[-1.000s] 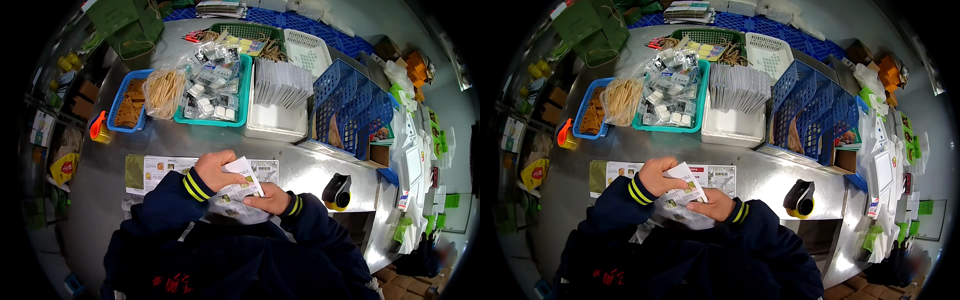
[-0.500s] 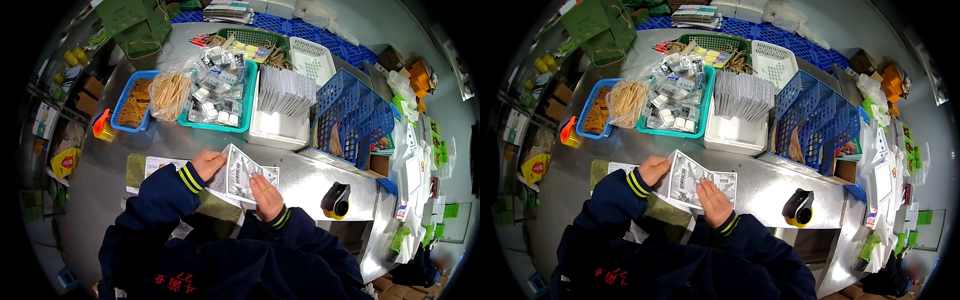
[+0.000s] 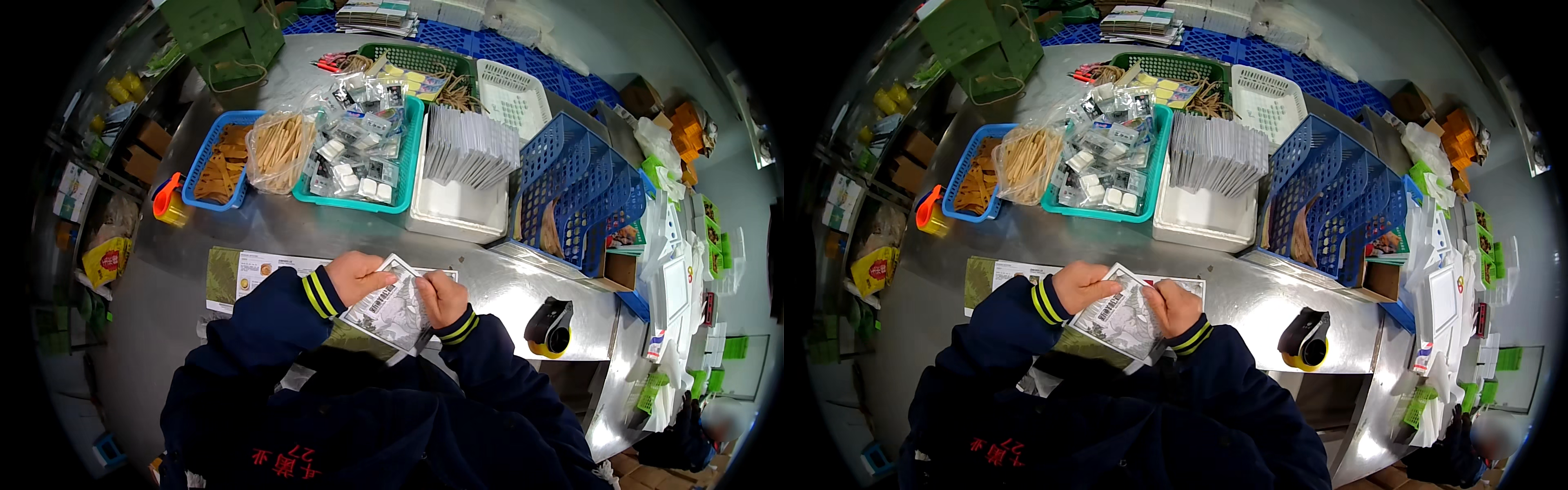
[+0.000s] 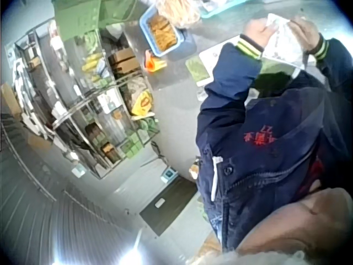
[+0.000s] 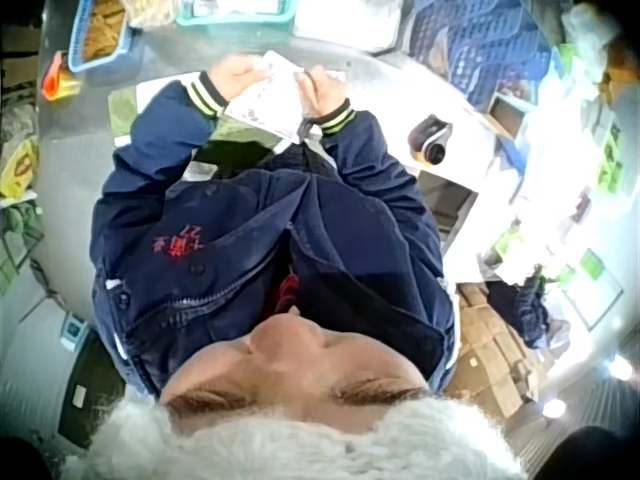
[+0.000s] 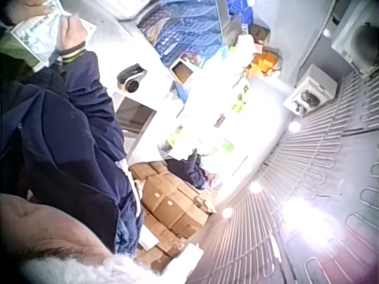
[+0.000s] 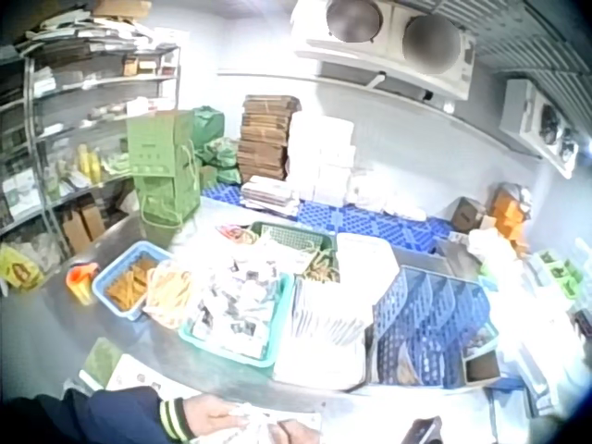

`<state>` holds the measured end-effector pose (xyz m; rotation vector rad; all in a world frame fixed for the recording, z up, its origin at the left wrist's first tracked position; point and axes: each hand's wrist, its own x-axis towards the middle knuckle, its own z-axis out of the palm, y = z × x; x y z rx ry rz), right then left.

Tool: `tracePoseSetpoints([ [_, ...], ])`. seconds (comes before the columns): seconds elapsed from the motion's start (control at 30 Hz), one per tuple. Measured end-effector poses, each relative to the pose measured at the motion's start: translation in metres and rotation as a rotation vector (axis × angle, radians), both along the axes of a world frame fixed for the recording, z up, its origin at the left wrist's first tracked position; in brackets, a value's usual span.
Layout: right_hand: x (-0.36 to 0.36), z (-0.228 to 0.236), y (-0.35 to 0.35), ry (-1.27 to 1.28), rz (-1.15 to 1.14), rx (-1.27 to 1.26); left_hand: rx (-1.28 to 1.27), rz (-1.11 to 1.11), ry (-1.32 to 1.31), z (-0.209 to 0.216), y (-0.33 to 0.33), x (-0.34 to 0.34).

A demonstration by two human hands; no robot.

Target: The person is assembling kits of small industrial components by picking items from several bins, placing them into plastic bags, and organizing them on a metal table according to a printed instruction sheet.

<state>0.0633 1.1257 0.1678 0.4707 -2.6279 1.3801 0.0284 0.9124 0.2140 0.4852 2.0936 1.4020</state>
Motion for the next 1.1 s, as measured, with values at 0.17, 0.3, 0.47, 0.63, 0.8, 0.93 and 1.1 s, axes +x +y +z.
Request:
tracePoseSetpoints([
  [0.17,-0.021,-0.015,0.034,-0.363,-0.143,-0.503,0.148,-0.242,-0.244,0.023,-0.009,0.013],
  [0.3,0.002,-0.047,0.026,-0.615,0.397,-0.566,-0.099,-0.172,0.064,0.037,0.006,0.02],
  [0.47,0.059,-0.012,-0.028,-1.097,0.692,-1.291,0.249,0.069,0.113,0.018,0.013,0.032],
  [0.63,0.049,-0.005,-0.008,-1.452,0.48,-1.528,0.286,0.001,-0.268,0.005,0.01,0.03],
  [0.8,0.013,0.026,0.009,-0.871,0.682,-0.469,0.142,0.098,-0.084,0.001,0.018,0.031],
  [0.93,0.021,0.029,0.021,-0.884,0.591,-0.421,0.169,0.199,0.05,0.011,0.014,0.033],
  [1.1,0.042,0.0,0.047,-0.872,0.282,-0.735,0.328,0.434,0.027,0.004,0.003,0.015],
])
